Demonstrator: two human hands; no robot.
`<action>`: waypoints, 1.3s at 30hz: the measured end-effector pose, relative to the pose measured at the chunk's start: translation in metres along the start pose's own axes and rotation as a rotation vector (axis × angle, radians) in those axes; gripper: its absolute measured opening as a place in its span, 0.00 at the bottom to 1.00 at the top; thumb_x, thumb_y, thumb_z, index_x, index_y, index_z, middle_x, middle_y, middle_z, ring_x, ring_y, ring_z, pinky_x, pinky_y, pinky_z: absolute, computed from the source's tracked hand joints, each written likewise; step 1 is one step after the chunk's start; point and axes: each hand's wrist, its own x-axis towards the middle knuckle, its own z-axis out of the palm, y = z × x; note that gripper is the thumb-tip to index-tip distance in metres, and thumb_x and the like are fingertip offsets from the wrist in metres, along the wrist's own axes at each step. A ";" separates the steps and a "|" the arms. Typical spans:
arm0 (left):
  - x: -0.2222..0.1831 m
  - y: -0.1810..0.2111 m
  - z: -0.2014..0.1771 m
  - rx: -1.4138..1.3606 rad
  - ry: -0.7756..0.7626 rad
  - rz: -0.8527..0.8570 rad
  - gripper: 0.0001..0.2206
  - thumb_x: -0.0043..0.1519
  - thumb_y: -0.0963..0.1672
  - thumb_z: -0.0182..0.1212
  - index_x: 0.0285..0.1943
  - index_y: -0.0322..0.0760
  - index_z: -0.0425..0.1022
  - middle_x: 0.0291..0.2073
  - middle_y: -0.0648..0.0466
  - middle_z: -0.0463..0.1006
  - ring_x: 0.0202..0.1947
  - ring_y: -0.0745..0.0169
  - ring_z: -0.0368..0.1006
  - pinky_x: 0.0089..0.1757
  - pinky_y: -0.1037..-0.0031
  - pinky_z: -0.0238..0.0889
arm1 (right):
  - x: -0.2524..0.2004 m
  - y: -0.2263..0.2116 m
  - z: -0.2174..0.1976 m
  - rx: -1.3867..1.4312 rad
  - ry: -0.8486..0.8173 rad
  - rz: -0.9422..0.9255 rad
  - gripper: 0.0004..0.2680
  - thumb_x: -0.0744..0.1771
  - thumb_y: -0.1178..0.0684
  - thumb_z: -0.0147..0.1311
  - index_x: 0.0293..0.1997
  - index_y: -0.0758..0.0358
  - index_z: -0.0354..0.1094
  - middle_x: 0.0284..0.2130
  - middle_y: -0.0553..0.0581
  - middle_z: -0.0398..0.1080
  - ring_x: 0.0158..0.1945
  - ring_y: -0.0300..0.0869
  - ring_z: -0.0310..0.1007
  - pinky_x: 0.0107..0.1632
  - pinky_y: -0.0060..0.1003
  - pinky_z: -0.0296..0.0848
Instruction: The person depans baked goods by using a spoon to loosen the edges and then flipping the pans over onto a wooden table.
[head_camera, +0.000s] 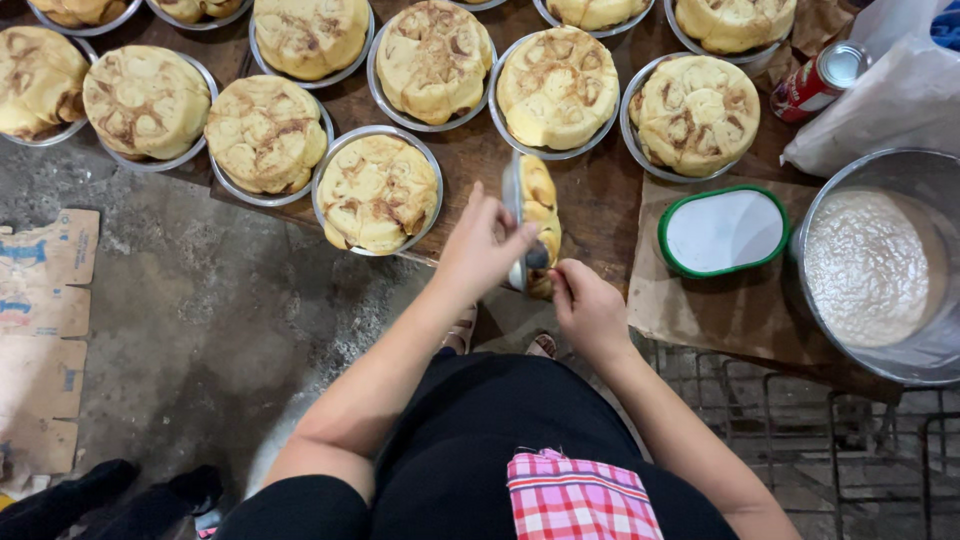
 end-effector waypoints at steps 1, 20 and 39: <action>-0.004 0.005 0.001 0.000 0.001 0.001 0.17 0.63 0.51 0.70 0.38 0.35 0.72 0.57 0.27 0.66 0.60 0.24 0.66 0.49 0.59 0.69 | 0.002 0.000 0.000 0.000 0.001 -0.001 0.03 0.69 0.56 0.57 0.42 0.63 0.70 0.33 0.64 0.73 0.34 0.56 0.75 0.37 0.45 0.73; -0.015 0.015 0.010 -0.079 -0.014 -0.082 0.14 0.65 0.49 0.62 0.44 0.33 0.71 0.62 0.31 0.64 0.46 0.33 0.73 0.42 0.55 0.67 | 0.017 0.002 0.001 -0.101 -0.050 -0.069 0.03 0.69 0.55 0.54 0.40 0.61 0.68 0.33 0.63 0.72 0.34 0.58 0.74 0.36 0.49 0.72; -0.018 0.013 0.011 -0.043 -0.018 -0.065 0.16 0.62 0.49 0.63 0.44 0.31 0.69 0.54 0.22 0.65 0.40 0.28 0.72 0.39 0.52 0.68 | 0.016 -0.002 -0.003 -0.168 -0.026 -0.081 0.04 0.69 0.54 0.55 0.38 0.61 0.67 0.31 0.64 0.72 0.34 0.59 0.73 0.37 0.52 0.71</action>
